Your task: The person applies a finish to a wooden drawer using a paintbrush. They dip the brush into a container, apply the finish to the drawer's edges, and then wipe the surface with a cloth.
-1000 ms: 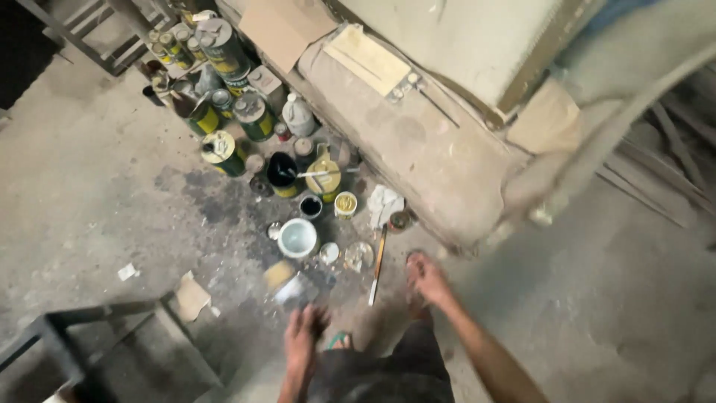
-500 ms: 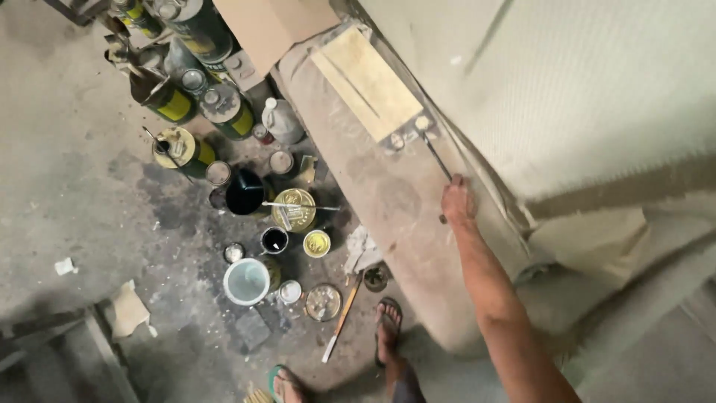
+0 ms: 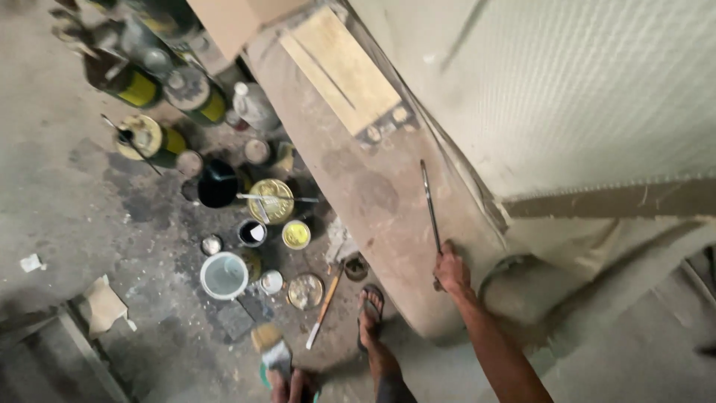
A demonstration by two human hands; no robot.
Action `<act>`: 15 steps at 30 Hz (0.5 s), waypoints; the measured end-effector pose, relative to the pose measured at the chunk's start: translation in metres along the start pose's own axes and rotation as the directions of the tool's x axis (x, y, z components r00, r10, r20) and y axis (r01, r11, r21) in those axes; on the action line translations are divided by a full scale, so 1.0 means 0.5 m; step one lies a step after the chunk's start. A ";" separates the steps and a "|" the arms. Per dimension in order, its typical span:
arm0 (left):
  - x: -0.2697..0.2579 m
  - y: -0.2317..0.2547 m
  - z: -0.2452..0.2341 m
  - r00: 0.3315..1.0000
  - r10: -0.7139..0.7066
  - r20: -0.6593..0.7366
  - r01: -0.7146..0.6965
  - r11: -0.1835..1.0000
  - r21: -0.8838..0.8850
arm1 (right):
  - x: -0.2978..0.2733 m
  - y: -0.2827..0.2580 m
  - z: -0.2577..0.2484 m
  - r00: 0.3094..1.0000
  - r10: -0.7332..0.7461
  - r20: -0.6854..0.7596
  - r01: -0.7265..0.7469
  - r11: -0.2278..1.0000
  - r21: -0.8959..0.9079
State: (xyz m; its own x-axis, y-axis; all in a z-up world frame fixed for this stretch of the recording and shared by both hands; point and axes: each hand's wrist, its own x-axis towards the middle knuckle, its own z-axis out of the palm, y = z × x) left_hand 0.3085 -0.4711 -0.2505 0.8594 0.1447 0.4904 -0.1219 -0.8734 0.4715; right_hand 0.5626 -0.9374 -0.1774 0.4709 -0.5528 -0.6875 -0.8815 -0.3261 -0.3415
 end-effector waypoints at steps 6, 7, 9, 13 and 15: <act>0.273 0.226 -0.031 0.239 -0.846 0.477 0.962 0.272 0.001 | 0.077 0.079 0.048 0.973 -0.224 -0.049 0.200 0.932 -0.301; 0.295 0.241 -0.034 0.225 -0.833 0.505 0.963 0.270 0.017 | 0.089 0.063 0.045 0.959 -0.259 -0.114 0.223 0.940 -0.258; 0.275 0.234 -0.026 0.230 -0.828 0.510 0.958 0.284 0.029 | 0.136 0.004 0.038 0.942 -0.305 -0.140 0.262 0.929 -0.260; 0.269 0.227 -0.008 0.186 -0.772 0.608 0.959 0.277 0.059 | 0.233 -0.148 0.035 0.899 -0.399 -0.183 0.338 0.895 -0.290; 0.237 0.208 0.010 0.194 -0.715 0.672 0.976 0.208 -0.060 | 0.284 -0.184 0.050 0.920 -0.360 -0.156 0.289 0.890 -0.352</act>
State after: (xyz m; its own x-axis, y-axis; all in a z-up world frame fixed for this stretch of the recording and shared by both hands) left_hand 0.4002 -0.5469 -0.1471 0.5875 0.3397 -0.7345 0.7837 -0.0127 0.6210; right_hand 0.7096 -0.9667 -0.2595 0.7562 -0.5105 -0.4093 -0.6362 -0.7198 -0.2776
